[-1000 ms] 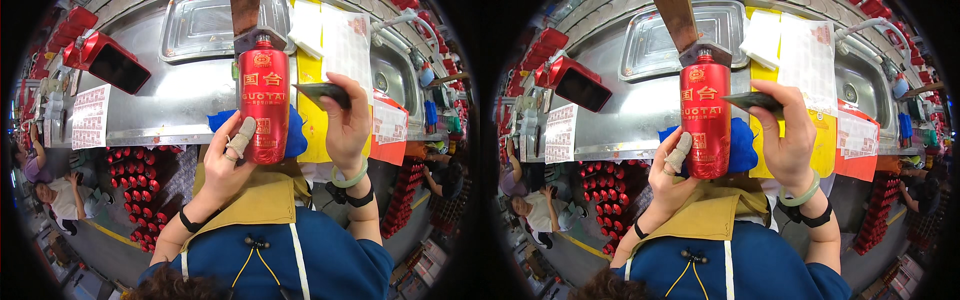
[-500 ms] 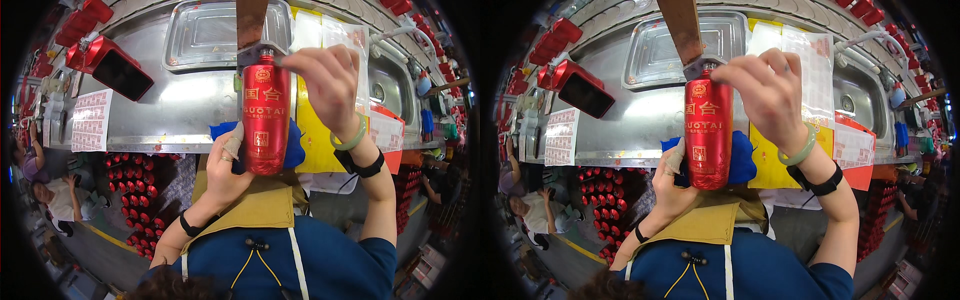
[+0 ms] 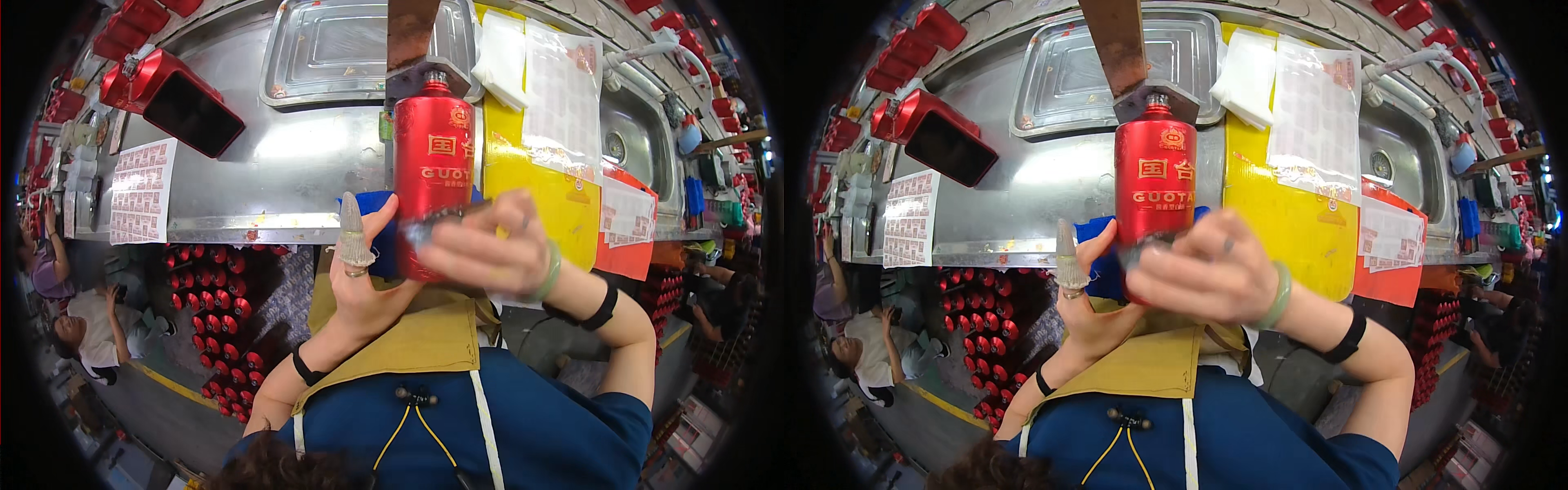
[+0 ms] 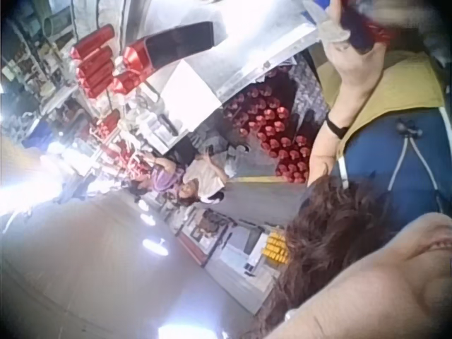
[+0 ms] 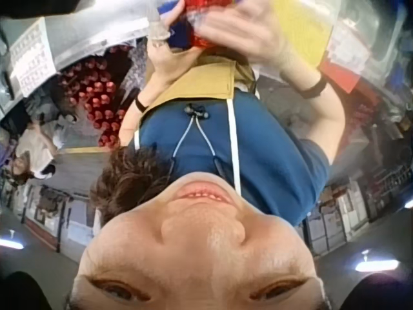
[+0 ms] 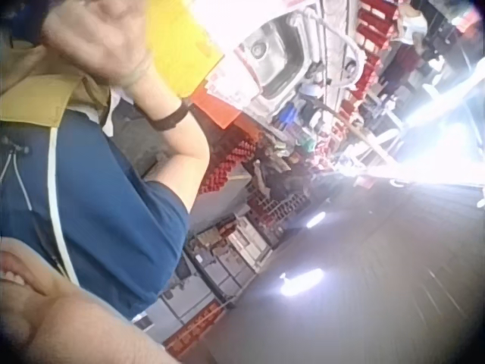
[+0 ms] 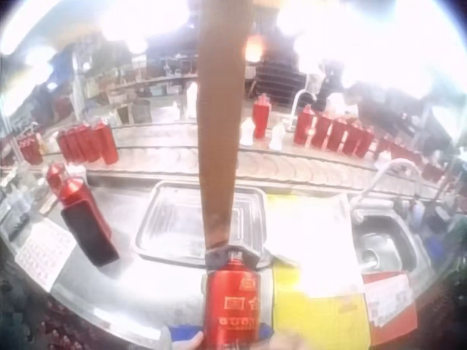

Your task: Manually applying and smoothing labels onto red liquor bottles in a factory setting.

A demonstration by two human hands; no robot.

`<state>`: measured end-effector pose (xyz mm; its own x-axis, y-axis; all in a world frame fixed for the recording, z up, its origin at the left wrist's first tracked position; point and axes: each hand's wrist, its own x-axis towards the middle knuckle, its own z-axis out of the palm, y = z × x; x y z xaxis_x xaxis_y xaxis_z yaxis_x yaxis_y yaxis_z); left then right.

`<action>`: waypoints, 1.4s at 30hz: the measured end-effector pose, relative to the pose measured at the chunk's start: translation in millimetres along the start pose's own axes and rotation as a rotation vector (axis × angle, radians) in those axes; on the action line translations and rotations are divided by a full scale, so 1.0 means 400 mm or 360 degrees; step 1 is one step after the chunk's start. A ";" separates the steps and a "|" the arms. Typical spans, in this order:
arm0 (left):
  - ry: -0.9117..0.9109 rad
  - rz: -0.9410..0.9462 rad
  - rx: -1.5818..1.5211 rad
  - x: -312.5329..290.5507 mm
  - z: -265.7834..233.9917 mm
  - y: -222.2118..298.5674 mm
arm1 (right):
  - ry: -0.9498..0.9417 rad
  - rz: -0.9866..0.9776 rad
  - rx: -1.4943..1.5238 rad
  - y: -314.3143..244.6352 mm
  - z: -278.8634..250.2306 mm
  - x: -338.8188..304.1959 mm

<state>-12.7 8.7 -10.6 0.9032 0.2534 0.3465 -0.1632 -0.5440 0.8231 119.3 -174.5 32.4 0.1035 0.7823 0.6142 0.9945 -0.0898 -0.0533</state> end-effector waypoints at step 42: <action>0.0068 0.0395 0.0401 -0.014 0.015 0.015 | 0.0954 0.1872 0.0872 -0.083 0.026 -0.080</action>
<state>-16.3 -0.6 -10.2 0.8300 0.1192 0.5449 -0.2677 -0.7720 0.5765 83.0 -190.3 6.2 0.9733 0.0347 0.2267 0.2294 -0.1388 -0.9634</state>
